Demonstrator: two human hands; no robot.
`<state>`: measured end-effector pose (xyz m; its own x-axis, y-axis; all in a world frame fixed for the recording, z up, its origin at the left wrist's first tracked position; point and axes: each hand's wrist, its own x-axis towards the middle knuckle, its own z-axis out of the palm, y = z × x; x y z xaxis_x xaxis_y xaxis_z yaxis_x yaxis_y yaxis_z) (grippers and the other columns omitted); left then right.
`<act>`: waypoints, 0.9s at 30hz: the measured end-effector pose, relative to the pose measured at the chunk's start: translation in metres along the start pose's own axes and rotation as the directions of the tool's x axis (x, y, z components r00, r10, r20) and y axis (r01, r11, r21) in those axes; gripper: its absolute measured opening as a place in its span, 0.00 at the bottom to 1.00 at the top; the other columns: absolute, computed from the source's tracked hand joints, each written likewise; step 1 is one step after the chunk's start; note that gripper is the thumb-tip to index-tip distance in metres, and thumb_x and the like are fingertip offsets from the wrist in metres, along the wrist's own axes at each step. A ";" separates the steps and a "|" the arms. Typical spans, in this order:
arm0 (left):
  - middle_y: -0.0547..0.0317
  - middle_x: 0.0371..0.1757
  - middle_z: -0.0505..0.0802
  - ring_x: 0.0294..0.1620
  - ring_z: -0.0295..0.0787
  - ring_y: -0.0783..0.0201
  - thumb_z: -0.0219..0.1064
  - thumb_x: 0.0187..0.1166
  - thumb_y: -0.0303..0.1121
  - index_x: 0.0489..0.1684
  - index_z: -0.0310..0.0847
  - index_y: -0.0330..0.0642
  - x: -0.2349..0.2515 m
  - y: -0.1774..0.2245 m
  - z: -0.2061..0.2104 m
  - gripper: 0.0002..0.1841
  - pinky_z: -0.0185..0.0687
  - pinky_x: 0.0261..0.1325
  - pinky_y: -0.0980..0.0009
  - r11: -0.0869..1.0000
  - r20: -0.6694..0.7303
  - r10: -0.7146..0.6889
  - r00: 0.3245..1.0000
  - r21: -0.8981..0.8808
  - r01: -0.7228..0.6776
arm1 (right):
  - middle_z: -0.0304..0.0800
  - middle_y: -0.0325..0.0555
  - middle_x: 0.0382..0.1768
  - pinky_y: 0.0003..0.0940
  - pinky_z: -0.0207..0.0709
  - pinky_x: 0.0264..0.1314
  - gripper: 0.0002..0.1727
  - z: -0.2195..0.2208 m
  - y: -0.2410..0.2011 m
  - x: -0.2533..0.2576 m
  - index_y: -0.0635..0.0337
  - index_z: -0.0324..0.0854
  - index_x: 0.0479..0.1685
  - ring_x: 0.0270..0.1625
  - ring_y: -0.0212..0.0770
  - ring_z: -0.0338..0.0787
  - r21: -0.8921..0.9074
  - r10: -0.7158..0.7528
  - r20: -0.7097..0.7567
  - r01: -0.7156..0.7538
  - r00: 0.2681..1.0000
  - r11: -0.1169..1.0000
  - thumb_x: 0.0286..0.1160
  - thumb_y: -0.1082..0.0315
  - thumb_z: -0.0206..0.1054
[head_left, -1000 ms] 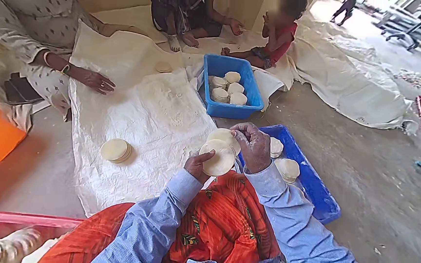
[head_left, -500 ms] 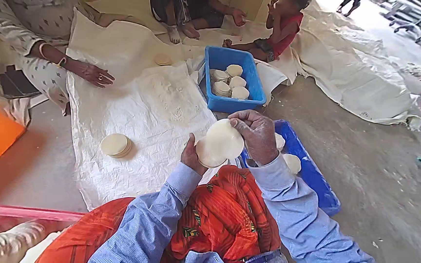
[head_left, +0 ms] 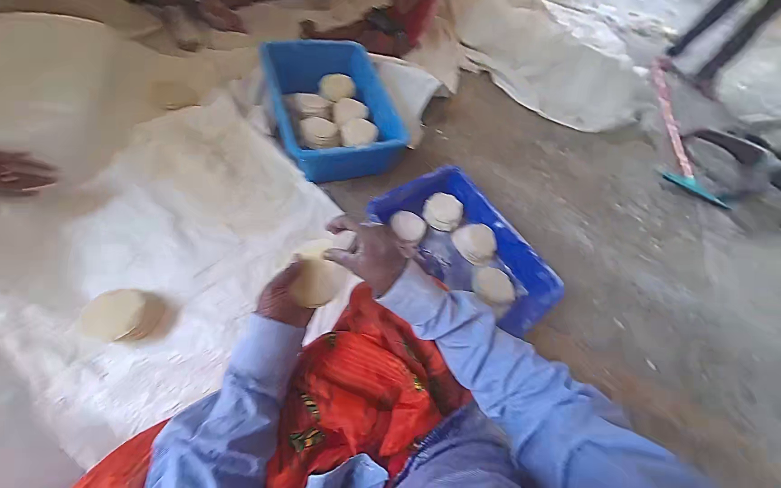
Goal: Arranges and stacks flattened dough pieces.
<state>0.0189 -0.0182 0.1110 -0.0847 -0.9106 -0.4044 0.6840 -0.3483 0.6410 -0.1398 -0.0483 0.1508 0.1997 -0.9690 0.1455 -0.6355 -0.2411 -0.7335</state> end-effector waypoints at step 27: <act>0.53 0.39 0.90 0.44 0.94 0.60 0.39 0.91 0.23 0.49 0.70 0.33 -0.001 -0.009 0.009 0.12 0.91 0.54 0.63 0.952 -0.265 0.193 0.945 0.284 -0.115 | 0.81 0.67 0.73 0.59 0.69 0.80 0.47 -0.179 0.341 -0.160 0.72 0.81 0.66 0.80 0.59 0.79 -0.233 0.964 -0.225 -0.969 0.140 0.087 0.59 0.37 0.82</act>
<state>0.0061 -0.0160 0.1119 0.2442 -0.8686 -0.4312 0.4548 -0.2901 0.8420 -0.5224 0.0146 -0.0035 -0.7527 -0.3807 -0.5371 -0.4220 0.9052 -0.0501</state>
